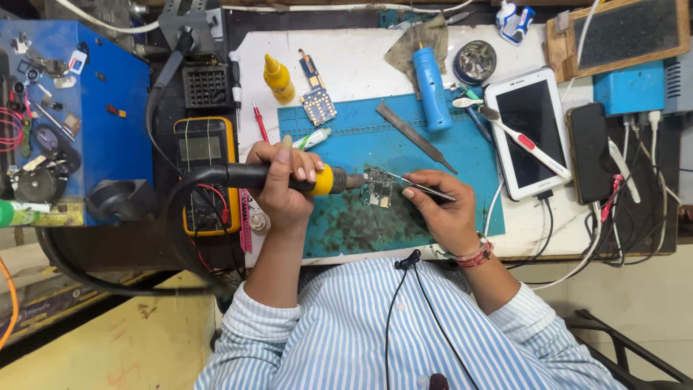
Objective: The person uses tweezers to manipulate components on a small circuit board, then applies a liquid from a yellow bottle and scrubs the board with a toothbrush. Finally, they use a hot air gun to heat the board while holding it with tweezers.
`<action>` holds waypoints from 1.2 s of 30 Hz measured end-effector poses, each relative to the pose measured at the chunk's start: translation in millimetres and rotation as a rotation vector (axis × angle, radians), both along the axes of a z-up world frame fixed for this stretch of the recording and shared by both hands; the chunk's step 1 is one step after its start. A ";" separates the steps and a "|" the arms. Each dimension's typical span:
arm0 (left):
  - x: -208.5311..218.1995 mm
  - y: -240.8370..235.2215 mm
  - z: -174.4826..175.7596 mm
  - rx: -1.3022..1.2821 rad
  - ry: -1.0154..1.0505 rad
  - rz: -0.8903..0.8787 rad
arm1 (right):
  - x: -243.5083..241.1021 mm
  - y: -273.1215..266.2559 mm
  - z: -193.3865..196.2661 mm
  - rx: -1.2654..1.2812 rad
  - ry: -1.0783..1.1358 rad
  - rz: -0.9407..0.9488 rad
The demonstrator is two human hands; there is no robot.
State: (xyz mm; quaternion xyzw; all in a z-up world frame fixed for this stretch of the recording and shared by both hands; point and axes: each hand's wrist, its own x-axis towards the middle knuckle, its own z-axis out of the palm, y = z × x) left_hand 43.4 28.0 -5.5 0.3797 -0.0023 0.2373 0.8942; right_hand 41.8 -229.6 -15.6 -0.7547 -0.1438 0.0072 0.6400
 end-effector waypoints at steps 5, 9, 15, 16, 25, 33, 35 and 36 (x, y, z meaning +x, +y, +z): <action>-2.0 -2.1 -2.3 -0.009 0.012 0.029 | 1.3 -2.7 -11.0 0.124 0.203 -0.004; -1.5 -4.8 -2.4 -0.001 -0.012 0.019 | 1.5 -4.0 -12.5 0.120 0.197 0.008; -1.3 -5.8 -2.4 0.020 -0.015 0.042 | 1.8 -2.7 -12.2 0.128 0.212 0.011; -1.5 -6.0 -2.3 0.024 -0.015 0.044 | 1.9 -2.6 -12.1 0.137 0.218 0.012; -5.4 -12.6 2.2 0.061 -0.008 0.053 | 6.7 -2.5 -9.7 0.122 0.160 0.038; -6.5 -15.5 3.8 0.077 -0.018 0.069 | 7.4 -2.8 -12.1 0.145 0.191 0.048; -7.5 -16.1 3.5 0.072 -0.013 0.069 | 7.6 -3.1 -13.2 0.148 0.190 0.047; -7.4 -16.2 3.3 0.067 -0.012 0.069 | 7.7 -3.1 -13.6 0.146 0.187 0.049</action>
